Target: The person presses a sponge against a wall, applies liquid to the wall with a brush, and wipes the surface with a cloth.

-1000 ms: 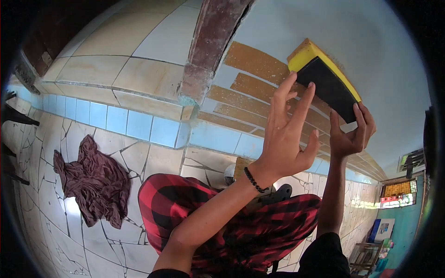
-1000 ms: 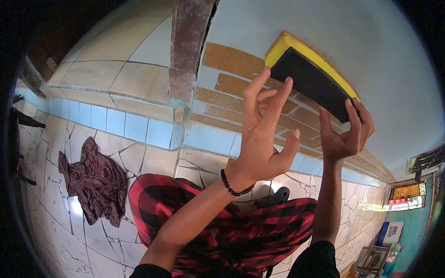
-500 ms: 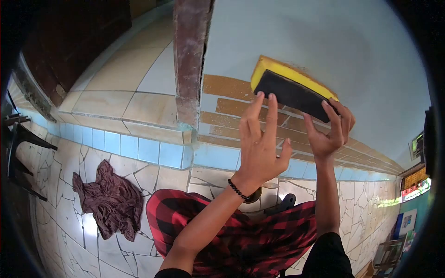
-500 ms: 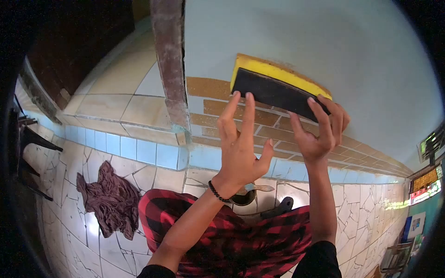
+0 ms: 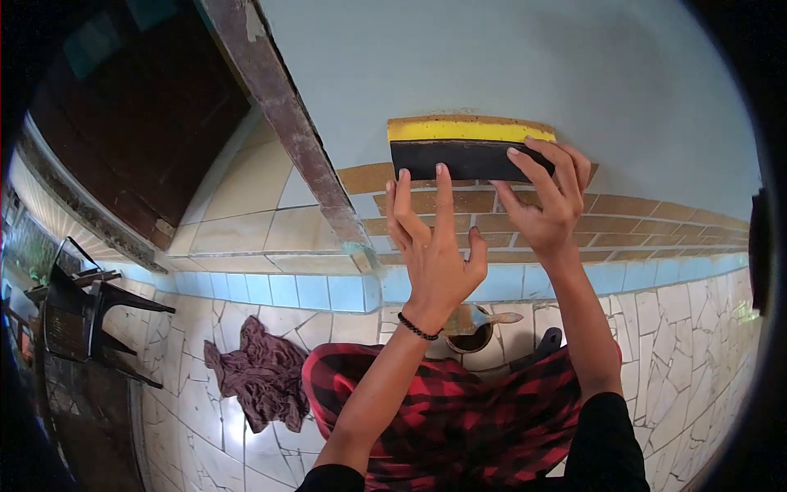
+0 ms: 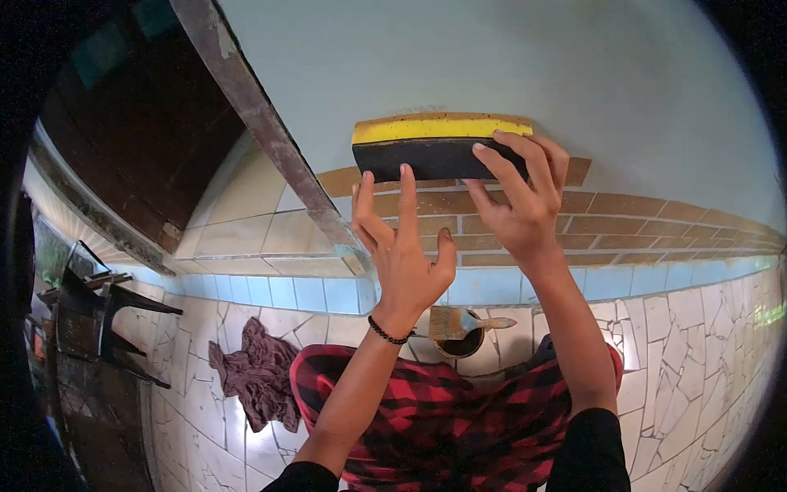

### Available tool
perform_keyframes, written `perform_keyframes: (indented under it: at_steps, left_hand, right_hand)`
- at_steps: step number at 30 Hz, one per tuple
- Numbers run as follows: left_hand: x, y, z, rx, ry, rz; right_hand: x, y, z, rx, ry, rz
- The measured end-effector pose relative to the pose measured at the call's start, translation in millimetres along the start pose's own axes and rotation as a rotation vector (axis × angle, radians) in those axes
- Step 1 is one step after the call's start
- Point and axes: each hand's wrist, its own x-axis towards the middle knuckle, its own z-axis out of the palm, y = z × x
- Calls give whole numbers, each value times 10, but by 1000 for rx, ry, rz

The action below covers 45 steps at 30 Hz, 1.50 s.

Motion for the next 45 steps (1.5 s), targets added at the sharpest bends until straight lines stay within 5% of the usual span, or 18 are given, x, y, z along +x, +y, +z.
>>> perform_keyframes:
  at_steps: [45]
  left_hand:
    - [110,192,26,56,-58,-14]
  right_hand:
    - [45,-50,-38,-58,41,-19]
